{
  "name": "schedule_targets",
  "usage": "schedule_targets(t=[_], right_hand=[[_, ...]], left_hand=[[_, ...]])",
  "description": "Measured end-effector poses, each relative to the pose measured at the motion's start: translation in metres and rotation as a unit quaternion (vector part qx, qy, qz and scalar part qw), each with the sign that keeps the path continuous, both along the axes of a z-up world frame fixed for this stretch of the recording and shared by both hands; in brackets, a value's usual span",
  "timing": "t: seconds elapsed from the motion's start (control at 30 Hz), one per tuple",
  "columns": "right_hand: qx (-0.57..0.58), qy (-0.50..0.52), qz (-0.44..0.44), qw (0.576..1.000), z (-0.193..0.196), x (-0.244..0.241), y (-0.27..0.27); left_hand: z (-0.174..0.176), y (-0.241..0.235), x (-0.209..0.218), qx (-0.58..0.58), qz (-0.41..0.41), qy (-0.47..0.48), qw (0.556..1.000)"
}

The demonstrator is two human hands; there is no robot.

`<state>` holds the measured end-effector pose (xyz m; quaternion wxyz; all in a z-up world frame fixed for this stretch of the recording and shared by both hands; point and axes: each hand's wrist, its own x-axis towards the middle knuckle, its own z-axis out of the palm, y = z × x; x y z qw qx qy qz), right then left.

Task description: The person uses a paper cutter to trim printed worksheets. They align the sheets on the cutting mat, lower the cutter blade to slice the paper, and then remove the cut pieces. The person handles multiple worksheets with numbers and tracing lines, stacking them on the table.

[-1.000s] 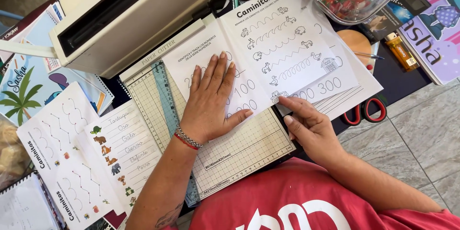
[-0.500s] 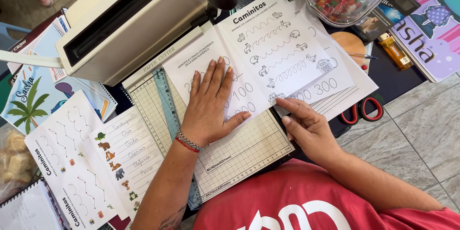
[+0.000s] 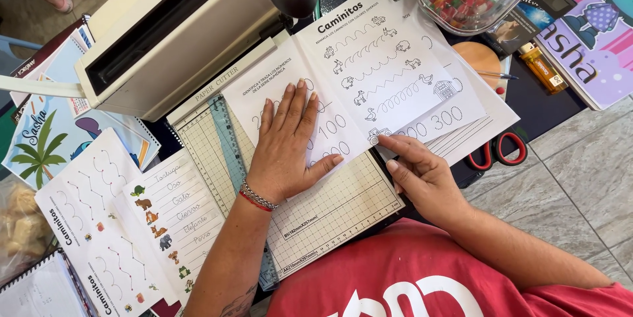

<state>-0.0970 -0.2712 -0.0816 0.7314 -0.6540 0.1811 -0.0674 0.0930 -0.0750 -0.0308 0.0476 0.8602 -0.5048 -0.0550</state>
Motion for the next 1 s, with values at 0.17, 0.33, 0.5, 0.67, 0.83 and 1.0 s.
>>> schedule_targets(t=[0.17,0.33,0.5,0.67,0.83,1.0], right_hand=[[-0.005,0.004,0.002,1.000,0.0001,0.0000,-0.0004],[0.015,0.017,-0.003,1.000,-0.0015,-0.0002,0.0003],[0.007,0.002,-0.005,1.000,-0.0028,0.0001,0.0008],[0.003,0.007,0.000,1.000,-0.0021,0.0007,0.0003],[0.006,0.013,0.003,1.000,0.0001,0.0007,-0.0004],[0.007,0.010,-0.002,1.000,-0.0017,0.0002,0.0000]], left_hand=[[-0.0011,0.0004,0.0002,0.000,0.000,0.001,1.000],[-0.0005,0.0003,0.0004,0.000,0.000,0.002,1.000],[-0.0005,0.0000,0.0007,0.001,0.003,0.010,1.000],[-0.0005,0.0004,0.0009,-0.007,0.000,0.013,1.000],[0.0009,0.0003,0.0008,-0.009,0.003,0.019,1.000],[0.0001,0.0005,0.0008,-0.006,0.003,0.015,1.000]])
